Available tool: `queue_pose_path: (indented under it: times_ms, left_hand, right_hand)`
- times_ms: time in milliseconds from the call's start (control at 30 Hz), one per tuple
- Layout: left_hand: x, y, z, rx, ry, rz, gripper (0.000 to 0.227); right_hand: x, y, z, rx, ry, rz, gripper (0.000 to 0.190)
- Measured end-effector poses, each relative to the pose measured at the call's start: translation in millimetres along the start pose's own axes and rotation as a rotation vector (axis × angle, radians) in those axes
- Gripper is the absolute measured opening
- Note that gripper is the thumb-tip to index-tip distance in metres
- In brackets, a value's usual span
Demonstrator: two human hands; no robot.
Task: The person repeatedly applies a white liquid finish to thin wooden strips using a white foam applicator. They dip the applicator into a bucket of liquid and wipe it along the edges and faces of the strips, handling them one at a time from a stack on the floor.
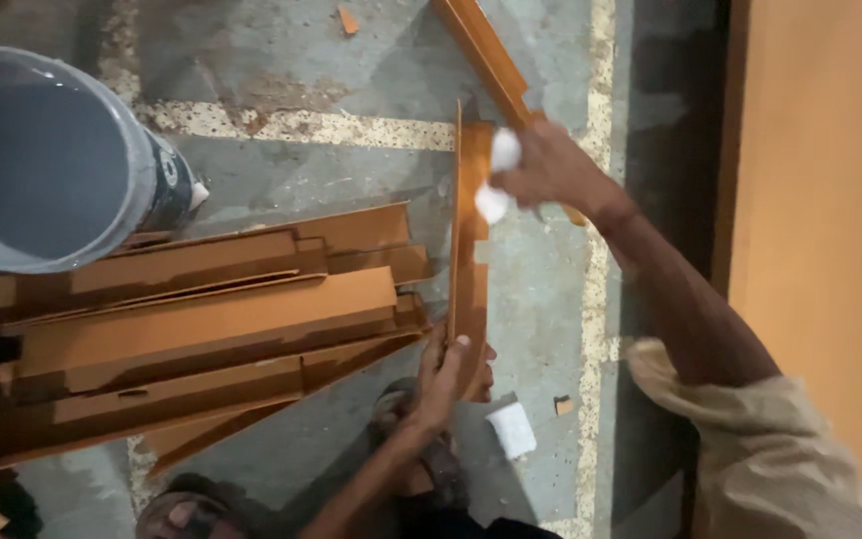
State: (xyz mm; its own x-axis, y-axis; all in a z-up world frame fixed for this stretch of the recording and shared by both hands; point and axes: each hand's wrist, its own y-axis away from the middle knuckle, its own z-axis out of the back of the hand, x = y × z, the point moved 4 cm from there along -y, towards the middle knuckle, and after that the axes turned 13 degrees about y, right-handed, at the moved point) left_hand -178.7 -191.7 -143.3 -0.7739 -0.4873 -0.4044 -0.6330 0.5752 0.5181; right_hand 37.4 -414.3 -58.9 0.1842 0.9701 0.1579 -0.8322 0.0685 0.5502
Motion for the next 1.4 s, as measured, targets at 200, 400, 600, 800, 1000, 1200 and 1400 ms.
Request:
queue_pose_path:
  times_ms: [200,400,600,800,1000,1200,1400]
  left_hand:
    - [11.8,-0.9,5.3,0.005,0.043,-0.031,0.040]
    - [0.6,10.8,-4.2,-0.016,-0.060,-0.011,0.054]
    - [-2.2,24.2,-2.0,-0.002,-0.092,-0.067,0.058]
    - [-1.5,28.7,-2.5,0.017,-0.172,-0.081,0.063]
    - [-18.2,31.0,-2.0,0.026,-0.226,-0.191,0.060]
    - [-28.6,33.1,-12.0,0.020,-0.169,-0.190,0.061]
    - [-31.3,32.1,-7.8,0.081,-0.246,-0.246,0.061]
  right_hand:
    - [-13.9,-13.6,39.3,-0.417,0.015,0.146,0.027]
    - [-1.9,-67.9,33.4,-0.456,0.107,0.136,0.027]
    - [16.3,-45.2,40.2,-0.507,0.201,0.288,0.017]
    - [11.5,8.0,49.7,-0.282,0.231,0.128,0.020]
    - [-1.7,57.0,83.7,-0.313,-0.215,0.126,0.015]
    - [-2.1,70.6,101.4,-0.785,-0.273,0.490,0.018]
    - [7.3,53.6,73.4,-0.676,-0.361,0.849,0.011]
